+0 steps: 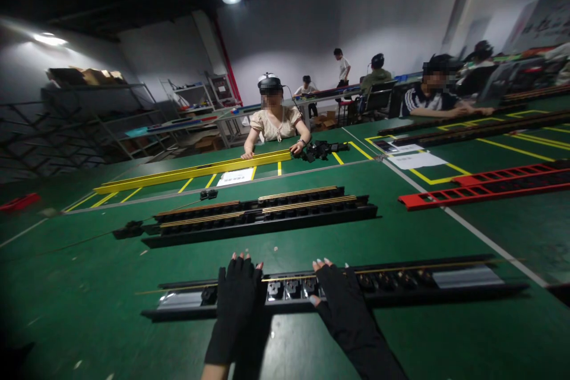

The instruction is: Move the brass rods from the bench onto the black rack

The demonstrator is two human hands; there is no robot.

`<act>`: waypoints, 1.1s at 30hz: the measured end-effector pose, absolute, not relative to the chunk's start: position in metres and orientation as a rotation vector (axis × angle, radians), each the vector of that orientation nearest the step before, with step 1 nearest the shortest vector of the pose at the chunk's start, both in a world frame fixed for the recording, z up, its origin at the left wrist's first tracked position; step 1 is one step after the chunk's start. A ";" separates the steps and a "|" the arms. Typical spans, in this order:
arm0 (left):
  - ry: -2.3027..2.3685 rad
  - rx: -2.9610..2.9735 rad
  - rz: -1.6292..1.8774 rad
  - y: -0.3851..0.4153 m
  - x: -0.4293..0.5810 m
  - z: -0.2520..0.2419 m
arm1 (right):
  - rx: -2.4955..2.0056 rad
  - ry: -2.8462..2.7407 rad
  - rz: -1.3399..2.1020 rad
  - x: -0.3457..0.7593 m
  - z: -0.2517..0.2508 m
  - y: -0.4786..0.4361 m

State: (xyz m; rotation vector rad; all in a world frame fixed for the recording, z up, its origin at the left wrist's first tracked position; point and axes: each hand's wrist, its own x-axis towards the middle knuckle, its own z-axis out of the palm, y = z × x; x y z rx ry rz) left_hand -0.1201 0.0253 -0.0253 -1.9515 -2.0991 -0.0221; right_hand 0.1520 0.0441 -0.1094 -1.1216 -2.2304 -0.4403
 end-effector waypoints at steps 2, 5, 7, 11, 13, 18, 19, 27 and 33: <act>-2.102 -1.940 -0.043 0.025 -0.119 -0.027 | -1.126 -2.224 -0.418 0.152 -0.109 0.044; -2.082 -1.920 -0.120 0.027 -0.114 -0.030 | -1.131 -2.229 -0.379 0.151 -0.108 0.044; -2.053 -1.955 -0.153 0.028 -0.109 -0.033 | -1.140 -2.218 -0.377 0.150 -0.107 0.043; -2.060 -2.020 -0.173 0.028 -0.102 -0.031 | -1.141 -2.204 -0.366 0.149 -0.104 0.041; -2.049 -2.032 -0.195 0.026 -0.102 -0.029 | -1.148 -2.226 -0.335 0.149 -0.103 0.040; -1.948 -2.058 -0.323 0.024 -0.092 -0.036 | -1.133 -2.179 -0.420 0.147 -0.097 0.039; -1.929 -2.057 -0.351 0.024 -0.087 -0.040 | -1.128 -2.181 -0.437 0.146 -0.095 0.038; -1.893 -2.027 -0.453 0.028 -0.074 -0.062 | -1.143 -2.171 -0.402 0.146 -0.103 0.040; -1.750 -2.110 -0.555 0.022 -0.071 -0.065 | -1.154 -2.229 -0.374 0.151 -0.106 0.041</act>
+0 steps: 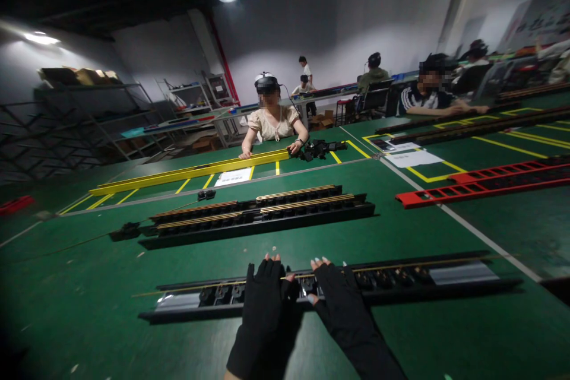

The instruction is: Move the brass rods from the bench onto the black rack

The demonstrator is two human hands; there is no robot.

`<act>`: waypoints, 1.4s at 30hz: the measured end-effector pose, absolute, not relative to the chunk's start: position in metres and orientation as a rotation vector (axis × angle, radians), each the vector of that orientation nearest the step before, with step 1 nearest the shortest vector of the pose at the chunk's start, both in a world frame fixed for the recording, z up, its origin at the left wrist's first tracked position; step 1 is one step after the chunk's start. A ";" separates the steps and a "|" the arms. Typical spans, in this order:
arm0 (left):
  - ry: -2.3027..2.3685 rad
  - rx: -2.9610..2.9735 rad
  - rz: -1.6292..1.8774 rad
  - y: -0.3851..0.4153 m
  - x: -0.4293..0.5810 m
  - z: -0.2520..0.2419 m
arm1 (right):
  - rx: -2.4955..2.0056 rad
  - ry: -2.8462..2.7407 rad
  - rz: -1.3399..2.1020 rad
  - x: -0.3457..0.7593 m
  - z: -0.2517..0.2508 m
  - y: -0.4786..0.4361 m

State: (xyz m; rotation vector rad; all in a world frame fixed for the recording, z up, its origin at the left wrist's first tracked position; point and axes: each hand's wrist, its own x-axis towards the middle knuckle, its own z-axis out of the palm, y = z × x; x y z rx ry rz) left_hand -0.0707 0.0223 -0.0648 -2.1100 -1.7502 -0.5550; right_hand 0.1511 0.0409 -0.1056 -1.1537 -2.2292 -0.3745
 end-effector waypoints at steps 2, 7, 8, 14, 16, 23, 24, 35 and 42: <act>-1.756 -2.121 -0.545 0.021 -0.070 -0.065 | -1.149 -2.231 -0.394 0.151 -0.103 0.041; -1.774 -2.109 -0.590 0.027 -0.065 -0.064 | -1.120 -2.219 -0.441 0.150 -0.098 0.039; -1.757 -2.104 -0.619 0.028 -0.062 -0.064 | -1.118 -2.211 -0.451 0.149 -0.097 0.039; -1.698 -2.124 -0.674 0.024 -0.041 -0.077 | -1.104 -2.162 -0.460 0.144 -0.097 0.040; -1.712 -2.128 -0.651 0.023 -0.042 -0.081 | -1.110 -2.151 -0.445 0.144 -0.098 0.040; -1.708 -2.152 -0.667 0.029 -0.029 -0.079 | -1.085 -2.195 -0.455 0.145 -0.104 0.042; -1.733 -2.128 -0.708 0.030 -0.022 -0.079 | -1.102 -2.179 -0.454 0.144 -0.105 0.043; -1.812 -2.210 -0.696 0.033 0.000 -0.085 | -1.276 -2.213 -0.587 0.135 -0.102 0.039; -1.695 -2.231 -0.713 0.033 -0.007 -0.085 | -1.345 -2.149 -0.592 0.148 -0.086 0.030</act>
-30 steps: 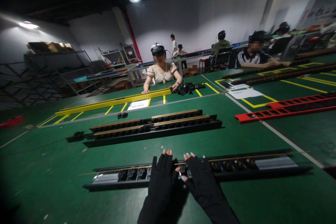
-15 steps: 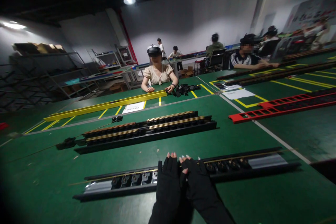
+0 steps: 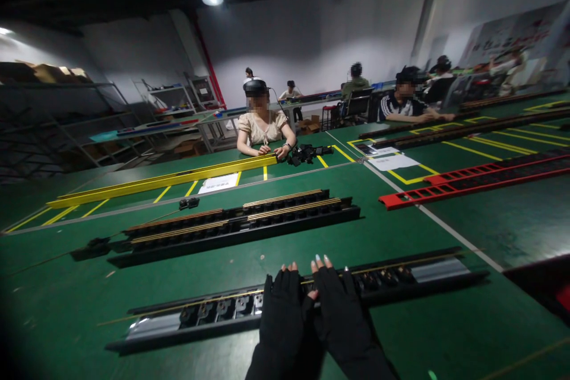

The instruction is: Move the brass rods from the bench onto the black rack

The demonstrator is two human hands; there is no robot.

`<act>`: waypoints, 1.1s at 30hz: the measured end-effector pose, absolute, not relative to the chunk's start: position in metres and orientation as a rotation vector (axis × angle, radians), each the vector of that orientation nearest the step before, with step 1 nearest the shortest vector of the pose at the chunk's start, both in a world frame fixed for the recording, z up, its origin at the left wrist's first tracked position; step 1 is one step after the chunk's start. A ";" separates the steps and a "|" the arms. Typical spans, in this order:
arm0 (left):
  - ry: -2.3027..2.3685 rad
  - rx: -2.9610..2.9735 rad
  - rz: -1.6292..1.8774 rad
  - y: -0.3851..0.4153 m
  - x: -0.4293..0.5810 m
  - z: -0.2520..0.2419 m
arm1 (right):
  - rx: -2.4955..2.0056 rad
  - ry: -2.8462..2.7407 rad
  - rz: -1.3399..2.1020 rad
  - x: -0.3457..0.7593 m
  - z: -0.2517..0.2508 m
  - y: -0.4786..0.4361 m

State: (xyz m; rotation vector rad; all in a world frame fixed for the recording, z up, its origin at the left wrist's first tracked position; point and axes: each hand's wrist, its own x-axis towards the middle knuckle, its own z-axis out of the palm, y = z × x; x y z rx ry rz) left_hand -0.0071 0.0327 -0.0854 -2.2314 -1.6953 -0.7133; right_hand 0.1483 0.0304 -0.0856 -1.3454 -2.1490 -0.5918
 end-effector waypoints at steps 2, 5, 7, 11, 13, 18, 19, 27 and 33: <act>-1.680 -2.206 -0.736 0.033 -0.004 -0.086 | -1.326 -2.157 -0.608 0.160 -0.080 0.029; -1.735 -2.106 -0.778 0.033 0.002 -0.086 | -1.280 -2.196 -0.631 0.172 -0.076 0.028; -1.747 -2.093 -0.761 0.032 0.004 -0.085 | -1.267 -2.224 -0.629 0.176 -0.075 0.030; -1.690 -2.104 -0.742 0.031 0.003 -0.079 | -1.270 -2.220 -0.623 0.184 -0.073 0.033; -1.686 -2.087 -0.762 0.031 0.003 -0.075 | -1.323 -2.175 -0.624 0.190 -0.073 0.035; -1.708 -2.071 -0.803 0.028 0.006 -0.069 | -1.349 -2.127 -0.665 0.206 -0.076 0.035; -1.718 -2.081 -0.799 0.027 0.006 -0.069 | -1.338 -2.136 -0.668 0.208 -0.076 0.035; -1.729 -2.119 -0.812 0.029 0.003 -0.074 | -1.439 -2.079 -0.705 0.235 -0.080 0.042; -1.758 -2.126 -0.812 0.025 0.003 -0.071 | -1.412 -2.077 -0.712 0.249 -0.090 0.046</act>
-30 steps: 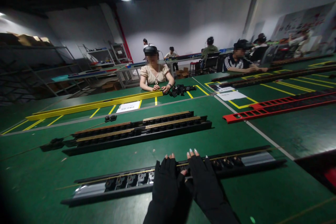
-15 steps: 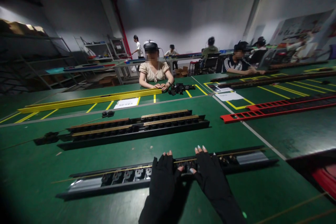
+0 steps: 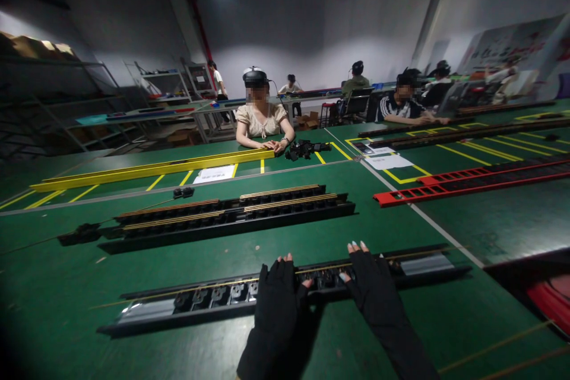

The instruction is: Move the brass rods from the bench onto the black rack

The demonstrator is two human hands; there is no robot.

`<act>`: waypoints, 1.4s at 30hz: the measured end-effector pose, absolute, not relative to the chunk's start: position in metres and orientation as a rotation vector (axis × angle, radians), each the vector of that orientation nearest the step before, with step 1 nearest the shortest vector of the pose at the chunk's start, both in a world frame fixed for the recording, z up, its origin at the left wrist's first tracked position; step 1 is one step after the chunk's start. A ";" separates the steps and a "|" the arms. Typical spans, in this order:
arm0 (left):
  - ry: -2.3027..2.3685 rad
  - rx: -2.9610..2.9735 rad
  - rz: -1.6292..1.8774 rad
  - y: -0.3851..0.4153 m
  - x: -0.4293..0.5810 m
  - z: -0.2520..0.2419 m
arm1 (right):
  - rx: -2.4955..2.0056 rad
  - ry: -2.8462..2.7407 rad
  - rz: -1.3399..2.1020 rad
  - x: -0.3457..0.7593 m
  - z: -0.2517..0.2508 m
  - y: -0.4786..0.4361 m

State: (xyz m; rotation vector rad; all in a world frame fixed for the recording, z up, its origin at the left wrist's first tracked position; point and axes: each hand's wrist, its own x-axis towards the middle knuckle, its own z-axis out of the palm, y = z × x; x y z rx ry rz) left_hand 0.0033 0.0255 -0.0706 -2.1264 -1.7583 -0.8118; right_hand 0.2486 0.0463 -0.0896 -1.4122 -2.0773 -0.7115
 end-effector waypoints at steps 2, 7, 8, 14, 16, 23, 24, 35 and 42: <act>-1.773 -2.123 -0.811 0.025 0.004 -0.070 | -1.399 -2.082 -0.697 0.249 -0.086 0.046; -1.755 -2.137 -0.782 0.026 0.003 -0.071 | -1.455 -2.028 -0.667 0.258 -0.081 0.047; -1.752 -2.140 -0.772 0.026 0.003 -0.071 | -1.471 -2.005 -0.660 0.261 -0.083 0.048; -1.713 -2.149 -0.742 0.028 0.001 -0.074 | -1.462 -2.018 -0.654 0.274 -0.098 0.050; -1.707 -2.149 -0.745 0.029 0.000 -0.075 | -1.448 -2.020 -0.657 0.275 -0.095 0.050; -1.628 -2.227 -0.630 0.030 -0.010 -0.078 | -1.595 -1.966 -0.637 0.289 -0.085 0.053; -1.626 -2.225 -0.623 0.030 -0.011 -0.078 | -1.596 -1.979 -0.654 0.292 -0.086 0.053; -1.636 -2.235 -0.661 0.028 -0.011 -0.076 | -1.565 -2.042 -0.644 0.277 -0.087 0.057; -1.717 -2.159 -0.759 0.028 -0.001 -0.078 | -1.505 -2.148 -0.713 0.276 -0.097 0.059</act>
